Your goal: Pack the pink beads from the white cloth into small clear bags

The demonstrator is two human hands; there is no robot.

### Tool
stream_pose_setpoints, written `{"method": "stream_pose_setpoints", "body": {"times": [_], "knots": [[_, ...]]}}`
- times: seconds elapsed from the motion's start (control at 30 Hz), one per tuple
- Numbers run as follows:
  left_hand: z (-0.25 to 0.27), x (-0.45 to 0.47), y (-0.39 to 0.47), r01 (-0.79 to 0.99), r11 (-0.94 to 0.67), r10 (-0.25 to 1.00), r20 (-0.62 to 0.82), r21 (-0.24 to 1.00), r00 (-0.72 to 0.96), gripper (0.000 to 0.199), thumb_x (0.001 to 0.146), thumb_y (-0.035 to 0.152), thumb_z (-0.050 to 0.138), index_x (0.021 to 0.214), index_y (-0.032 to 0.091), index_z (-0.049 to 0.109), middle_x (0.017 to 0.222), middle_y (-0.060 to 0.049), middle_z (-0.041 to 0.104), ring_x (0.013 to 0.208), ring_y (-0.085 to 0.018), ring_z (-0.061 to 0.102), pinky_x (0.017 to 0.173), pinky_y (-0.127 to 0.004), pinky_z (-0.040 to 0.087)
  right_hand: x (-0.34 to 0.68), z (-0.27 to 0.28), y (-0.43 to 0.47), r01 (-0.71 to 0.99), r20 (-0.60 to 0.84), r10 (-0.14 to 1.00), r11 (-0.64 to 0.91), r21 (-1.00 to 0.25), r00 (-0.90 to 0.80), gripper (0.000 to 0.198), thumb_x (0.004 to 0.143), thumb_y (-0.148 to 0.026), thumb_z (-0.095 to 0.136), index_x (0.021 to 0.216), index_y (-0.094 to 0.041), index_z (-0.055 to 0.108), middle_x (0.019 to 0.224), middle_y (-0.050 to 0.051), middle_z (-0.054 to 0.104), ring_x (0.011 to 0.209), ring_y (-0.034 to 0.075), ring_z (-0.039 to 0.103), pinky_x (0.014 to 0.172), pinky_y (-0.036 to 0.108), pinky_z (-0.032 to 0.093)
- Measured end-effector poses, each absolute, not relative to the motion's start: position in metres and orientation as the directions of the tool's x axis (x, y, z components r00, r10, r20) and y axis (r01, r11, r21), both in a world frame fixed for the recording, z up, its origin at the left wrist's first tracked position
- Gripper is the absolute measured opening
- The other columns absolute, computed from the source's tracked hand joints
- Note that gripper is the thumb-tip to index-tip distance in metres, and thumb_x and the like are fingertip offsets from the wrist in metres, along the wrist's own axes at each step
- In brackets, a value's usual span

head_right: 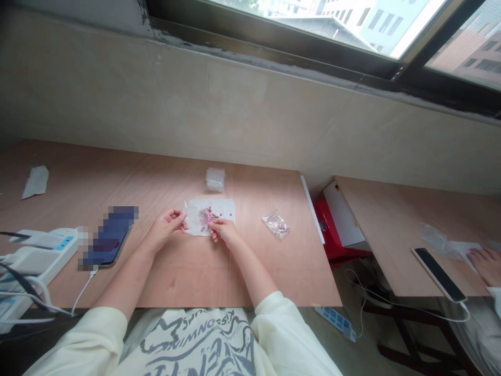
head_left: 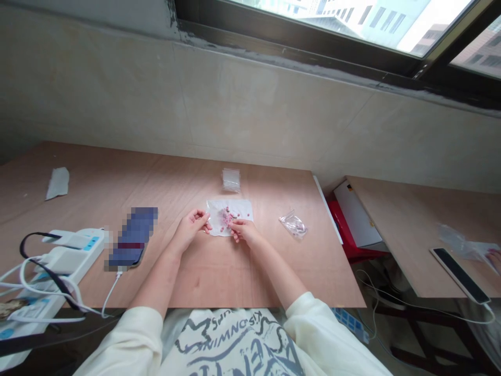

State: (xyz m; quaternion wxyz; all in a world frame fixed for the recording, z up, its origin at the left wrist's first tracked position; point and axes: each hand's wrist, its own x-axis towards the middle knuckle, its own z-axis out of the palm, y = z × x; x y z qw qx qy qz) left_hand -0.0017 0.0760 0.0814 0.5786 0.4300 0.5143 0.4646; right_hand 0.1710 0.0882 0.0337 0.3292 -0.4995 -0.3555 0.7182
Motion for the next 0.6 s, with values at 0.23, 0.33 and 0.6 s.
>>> {"method": "stream_pose_setpoints", "body": {"times": [0.23, 0.33, 0.6], "knots": [[0.0881, 0.0003, 0.0733, -0.037, 0.166, 0.985, -0.165, 0.985, 0.048, 0.031, 0.058, 0.041, 0.062, 0.066, 0.016, 0.045, 0.048, 0.004, 0.054, 0.039, -0.009, 0.051, 0.045, -0.022, 0.042, 0.1724, 0.0343, 0.0880, -0.166, -0.466, 0.828, -0.530, -0.832, -0.311, 0.026, 0.052, -0.032, 0.066, 0.065, -0.013, 0.054, 0.043, -0.004, 0.051, 0.032, 0.005, 0.042, 0.032, 0.018, 0.032], [0.0897, 0.0012, 0.0729, -0.017, 0.162, 0.986, -0.161, 0.987, 0.048, 0.030, 0.058, 0.041, 0.062, 0.066, 0.017, 0.046, 0.047, 0.004, 0.055, 0.038, -0.009, 0.051, 0.044, -0.022, 0.041, 0.1732, 0.0344, 0.0877, -0.182, -0.463, 0.831, -0.529, -0.829, -0.308, 0.027, 0.052, -0.033, 0.066, 0.066, -0.013, 0.054, 0.044, -0.004, 0.051, 0.033, 0.005, 0.042, 0.033, 0.018, 0.032], [0.0830, 0.0033, 0.0732, -0.011, 0.158, 0.984, -0.157, 0.987, 0.085, 0.029, 0.061, 0.040, 0.060, 0.067, 0.016, 0.045, 0.047, 0.005, 0.054, 0.039, -0.008, 0.051, 0.044, -0.021, 0.042, 0.1733, 0.0357, 0.0843, -0.194, -0.450, 0.845, -0.512, -0.836, -0.289, 0.027, 0.053, -0.034, 0.064, 0.068, -0.014, 0.053, 0.046, -0.004, 0.051, 0.035, 0.006, 0.042, 0.035, 0.019, 0.032]]}}
